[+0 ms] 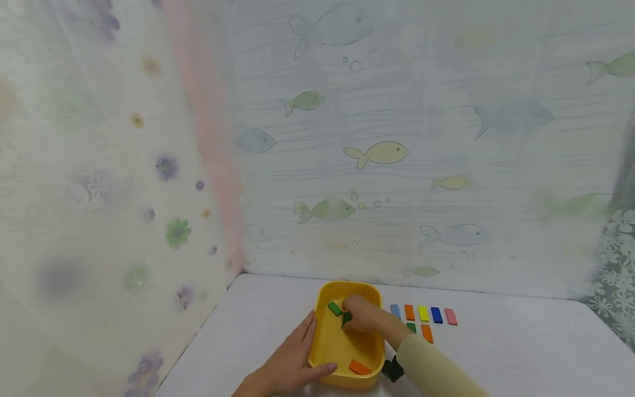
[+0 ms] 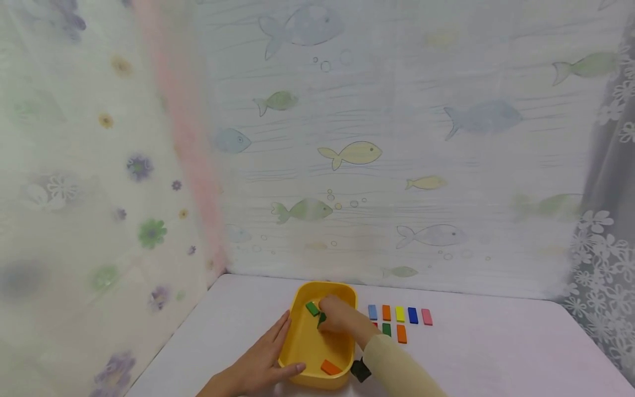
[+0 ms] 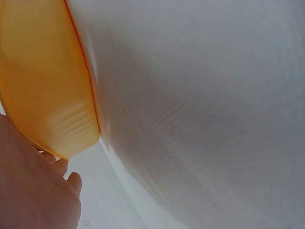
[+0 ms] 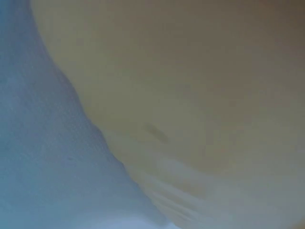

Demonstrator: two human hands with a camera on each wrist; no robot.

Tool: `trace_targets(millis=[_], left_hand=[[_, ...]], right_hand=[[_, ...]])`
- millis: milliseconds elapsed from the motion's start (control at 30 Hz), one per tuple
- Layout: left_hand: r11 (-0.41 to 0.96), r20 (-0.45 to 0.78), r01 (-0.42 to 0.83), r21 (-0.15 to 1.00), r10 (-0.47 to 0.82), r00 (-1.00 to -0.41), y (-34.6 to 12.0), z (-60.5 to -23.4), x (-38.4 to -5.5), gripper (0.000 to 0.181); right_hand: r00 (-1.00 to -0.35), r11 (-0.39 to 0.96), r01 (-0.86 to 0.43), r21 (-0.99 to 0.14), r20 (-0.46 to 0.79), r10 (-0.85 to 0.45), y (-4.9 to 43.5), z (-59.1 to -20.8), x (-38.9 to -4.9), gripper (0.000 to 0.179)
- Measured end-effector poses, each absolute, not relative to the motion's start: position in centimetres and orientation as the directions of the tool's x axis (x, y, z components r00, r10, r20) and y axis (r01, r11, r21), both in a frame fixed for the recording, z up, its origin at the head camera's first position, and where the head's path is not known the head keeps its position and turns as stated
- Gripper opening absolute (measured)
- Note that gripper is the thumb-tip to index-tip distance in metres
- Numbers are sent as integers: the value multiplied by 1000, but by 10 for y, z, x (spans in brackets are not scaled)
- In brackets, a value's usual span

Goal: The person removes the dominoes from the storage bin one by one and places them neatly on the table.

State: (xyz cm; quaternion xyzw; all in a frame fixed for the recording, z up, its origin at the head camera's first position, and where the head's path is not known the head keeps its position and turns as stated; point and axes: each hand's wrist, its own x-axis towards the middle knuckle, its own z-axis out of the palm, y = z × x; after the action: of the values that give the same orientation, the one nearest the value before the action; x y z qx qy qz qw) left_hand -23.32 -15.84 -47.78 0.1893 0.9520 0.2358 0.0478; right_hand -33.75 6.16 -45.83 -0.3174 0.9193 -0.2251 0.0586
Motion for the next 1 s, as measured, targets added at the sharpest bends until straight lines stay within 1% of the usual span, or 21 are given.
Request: trace_targets(millis=[133, 233, 367, 467, 533, 767, 900, 1000], left_hand=[[816, 11, 350, 460, 389, -921, -159, -478, -233, 106], [815, 20, 360, 454, 395, -918, -159, -477, -232, 107], [817, 12, 357, 453, 395, -919, -158, -475, -231, 106], [819, 4, 352, 453, 393, -920, -158, -474, -231, 105], [818, 7, 359, 450, 398, -917, -158, -474, -232, 105], [824, -6, 350, 446, 394, -919, -158, -476, -232, 105], [825, -1, 354, 440, 395, -919, -157, -477, -232, 106], [822, 5, 357, 444, 396, -918, -157, -477, -232, 107]], right_hand=[[-788, 694, -555, -458, 22, -616, 61, -461, -338, 21], [-793, 704, -542, -459, 3, -609, 61, -461, -336, 22], [-801, 733, -528, -429, -35, -597, 60, -458, -333, 22], [-791, 732, -541, -414, -43, -610, 61, -456, -331, 21], [-778, 711, -553, -434, -36, -627, 62, -454, -330, 20], [-716, 577, -577, -578, 17, -698, 69, -442, -325, 19], [-669, 496, -620, -607, 79, -739, 77, -433, -319, 20], [-663, 470, -622, -626, 103, -741, 85, -428, -315, 24]])
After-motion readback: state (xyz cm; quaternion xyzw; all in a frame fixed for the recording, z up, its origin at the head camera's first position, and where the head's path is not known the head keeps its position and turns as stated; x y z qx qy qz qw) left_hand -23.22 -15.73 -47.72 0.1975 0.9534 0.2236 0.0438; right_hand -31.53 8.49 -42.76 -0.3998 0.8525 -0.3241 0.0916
